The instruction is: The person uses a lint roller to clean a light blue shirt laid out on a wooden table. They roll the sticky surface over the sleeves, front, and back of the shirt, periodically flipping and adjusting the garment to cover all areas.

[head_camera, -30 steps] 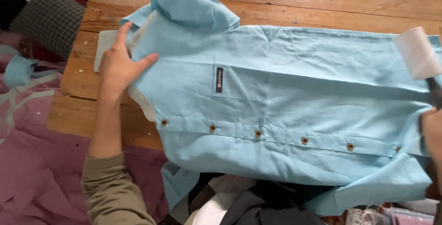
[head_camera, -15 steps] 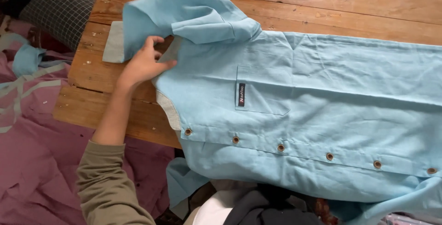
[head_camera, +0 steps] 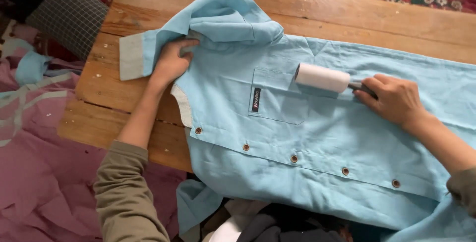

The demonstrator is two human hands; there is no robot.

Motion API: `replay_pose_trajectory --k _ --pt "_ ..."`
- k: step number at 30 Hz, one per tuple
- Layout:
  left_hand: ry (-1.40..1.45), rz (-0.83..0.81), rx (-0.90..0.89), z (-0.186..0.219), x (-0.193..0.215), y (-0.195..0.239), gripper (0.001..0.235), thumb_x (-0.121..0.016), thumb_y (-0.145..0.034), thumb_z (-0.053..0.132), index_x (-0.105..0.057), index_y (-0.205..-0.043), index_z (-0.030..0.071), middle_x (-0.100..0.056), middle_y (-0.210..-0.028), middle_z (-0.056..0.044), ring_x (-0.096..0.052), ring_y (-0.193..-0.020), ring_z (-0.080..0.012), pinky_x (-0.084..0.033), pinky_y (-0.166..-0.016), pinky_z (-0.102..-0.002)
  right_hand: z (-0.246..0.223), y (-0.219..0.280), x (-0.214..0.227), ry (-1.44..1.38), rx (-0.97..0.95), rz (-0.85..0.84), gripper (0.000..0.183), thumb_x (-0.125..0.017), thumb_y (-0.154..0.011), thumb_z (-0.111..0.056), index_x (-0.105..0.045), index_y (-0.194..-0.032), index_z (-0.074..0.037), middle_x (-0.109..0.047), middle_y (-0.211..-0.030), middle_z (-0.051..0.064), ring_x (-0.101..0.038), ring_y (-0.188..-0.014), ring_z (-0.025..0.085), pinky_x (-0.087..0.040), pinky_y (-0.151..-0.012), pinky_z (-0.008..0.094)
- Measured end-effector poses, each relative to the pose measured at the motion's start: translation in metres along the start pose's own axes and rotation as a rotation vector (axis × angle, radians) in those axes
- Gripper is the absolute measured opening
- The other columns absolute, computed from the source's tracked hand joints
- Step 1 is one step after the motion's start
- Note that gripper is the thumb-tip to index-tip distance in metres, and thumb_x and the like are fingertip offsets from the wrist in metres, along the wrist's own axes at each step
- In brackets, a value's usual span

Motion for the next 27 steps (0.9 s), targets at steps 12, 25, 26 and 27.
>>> replay_pose_trajectory --k 12,25,26,27 --pt "0.172 -0.102 0.106 -0.014 0.012 -0.016 0.046 -0.055 -0.095 0.01 -0.063 -0.14 0.018 -0.054 -0.154 -0.008 -0.049 -0.143 -0.022 -0.038 -0.117 -0.029 0.067 -0.109 0.009 0.131 -0.087 0.13 0.029 -0.058 -0.125 -0.037 -0.069 -0.122 -0.011 -0.072 -0.108 0.011 -0.071 -0.084 0.034 -0.051 -0.061 0.046" --pt "0.272 -0.578 -0.015 0.041 0.042 0.061 0.111 -0.07 -0.08 0.046 -0.005 -0.164 0.013 -0.005 -0.173 -0.012 -0.017 -0.158 -0.0258 -0.026 -0.122 -0.038 -0.097 -0.149 0.0 -0.31 0.155 0.081 0.041 -0.067 -0.096 -0.01 -0.069 -0.134 -0.026 -0.054 -0.125 0.011 -0.05 -0.108 0.042 -0.052 -0.073 0.056" --pt "0.27 -0.578 -0.008 0.034 0.043 0.065 0.111 -0.07 -0.08 0.046 -0.005 -0.164 0.013 -0.005 -0.173 -0.012 -0.017 -0.158 -0.0258 -0.026 -0.122 -0.038 -0.092 -0.159 -0.006 -0.317 0.156 0.078 0.041 -0.067 -0.096 -0.01 -0.069 -0.134 -0.026 -0.054 -0.125 0.011 -0.05 -0.108 0.042 -0.052 -0.073 0.056" --pt "0.168 -0.579 -0.034 0.028 0.046 0.069 0.099 -0.069 -0.085 0.04 -0.011 -0.163 0.02 -0.009 -0.174 -0.011 -0.02 -0.158 -0.0306 -0.036 -0.106 -0.039 -0.086 -0.174 -0.009 -0.343 0.163 0.119 0.04 -0.068 -0.097 -0.005 -0.072 -0.135 -0.018 -0.054 -0.123 0.014 -0.049 -0.108 0.043 -0.05 -0.084 0.055"
Point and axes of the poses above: each hand's wrist, its own y-axis away from the middle knuckle, its own x-axis out of the back of the hand, z = x × y, the point moved 9 cm from there along -y, towards the middle knuckle
